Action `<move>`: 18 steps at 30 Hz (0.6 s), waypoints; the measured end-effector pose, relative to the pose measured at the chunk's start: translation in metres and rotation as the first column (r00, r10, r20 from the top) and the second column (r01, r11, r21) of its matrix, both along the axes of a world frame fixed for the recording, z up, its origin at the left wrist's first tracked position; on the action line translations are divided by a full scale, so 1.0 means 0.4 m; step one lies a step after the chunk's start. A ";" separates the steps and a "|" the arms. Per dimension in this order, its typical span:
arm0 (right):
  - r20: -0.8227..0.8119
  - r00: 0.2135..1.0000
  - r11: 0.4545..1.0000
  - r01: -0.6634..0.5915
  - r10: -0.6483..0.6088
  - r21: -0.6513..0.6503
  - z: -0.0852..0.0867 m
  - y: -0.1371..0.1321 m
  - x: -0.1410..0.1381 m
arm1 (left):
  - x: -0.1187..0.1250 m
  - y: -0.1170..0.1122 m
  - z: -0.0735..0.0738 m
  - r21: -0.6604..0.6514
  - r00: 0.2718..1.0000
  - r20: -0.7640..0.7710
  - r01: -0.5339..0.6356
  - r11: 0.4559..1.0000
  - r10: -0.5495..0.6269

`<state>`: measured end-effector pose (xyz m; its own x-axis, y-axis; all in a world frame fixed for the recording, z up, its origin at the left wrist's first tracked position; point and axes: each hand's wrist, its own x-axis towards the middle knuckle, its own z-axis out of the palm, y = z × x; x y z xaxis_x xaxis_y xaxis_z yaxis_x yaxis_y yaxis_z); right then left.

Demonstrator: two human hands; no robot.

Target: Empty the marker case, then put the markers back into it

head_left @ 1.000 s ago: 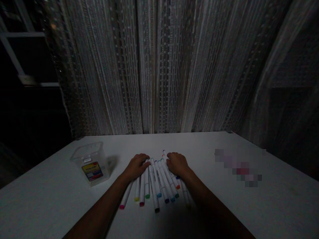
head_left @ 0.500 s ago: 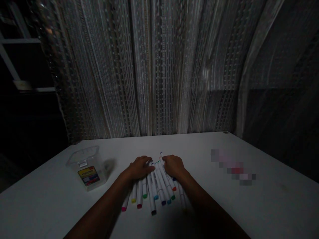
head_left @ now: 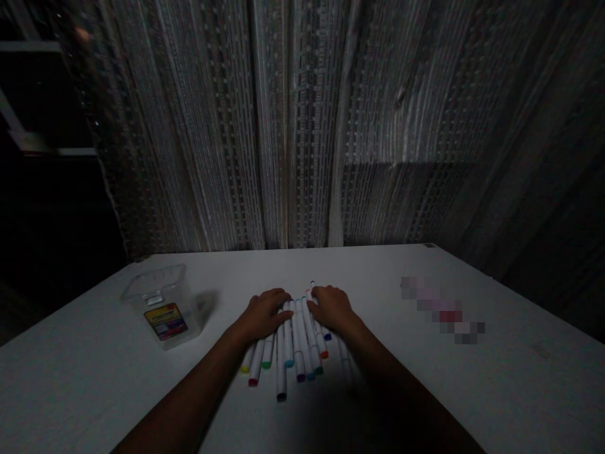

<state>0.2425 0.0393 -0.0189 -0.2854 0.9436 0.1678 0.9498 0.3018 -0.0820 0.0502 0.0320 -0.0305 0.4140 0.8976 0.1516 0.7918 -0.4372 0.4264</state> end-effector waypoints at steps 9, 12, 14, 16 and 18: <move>-0.015 0.989 0.989 0.145 -0.145 -0.002 0.013 0.020 0.038 | -0.005 0.004 -0.003 0.021 1.000 0.012 -0.013 1.000 0.013; 0.033 0.982 0.979 0.187 -0.185 -0.076 0.025 0.020 0.056 | -0.006 0.004 -0.004 0.040 1.000 -0.001 -0.002 0.999 0.003; 0.063 0.981 0.973 0.188 -0.181 -0.134 0.033 0.018 0.062 | -0.006 0.005 -0.005 0.049 1.000 -0.005 -0.001 0.999 0.001; 0.077 0.982 0.969 0.184 -0.173 -0.168 0.036 0.016 0.064 | -0.006 0.008 -0.009 0.053 1.000 -0.006 -0.003 0.999 0.004; 0.076 0.983 0.967 0.180 -0.169 -0.179 0.035 0.015 0.061 | -0.006 0.011 -0.014 0.058 1.000 -0.005 -0.002 0.998 0.002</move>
<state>0.2669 0.0454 -0.0051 -0.1178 0.9927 -0.0261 0.9913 0.1160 -0.0625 0.0477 0.0362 -0.0359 0.4132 0.8881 0.2014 0.7948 -0.4597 0.3962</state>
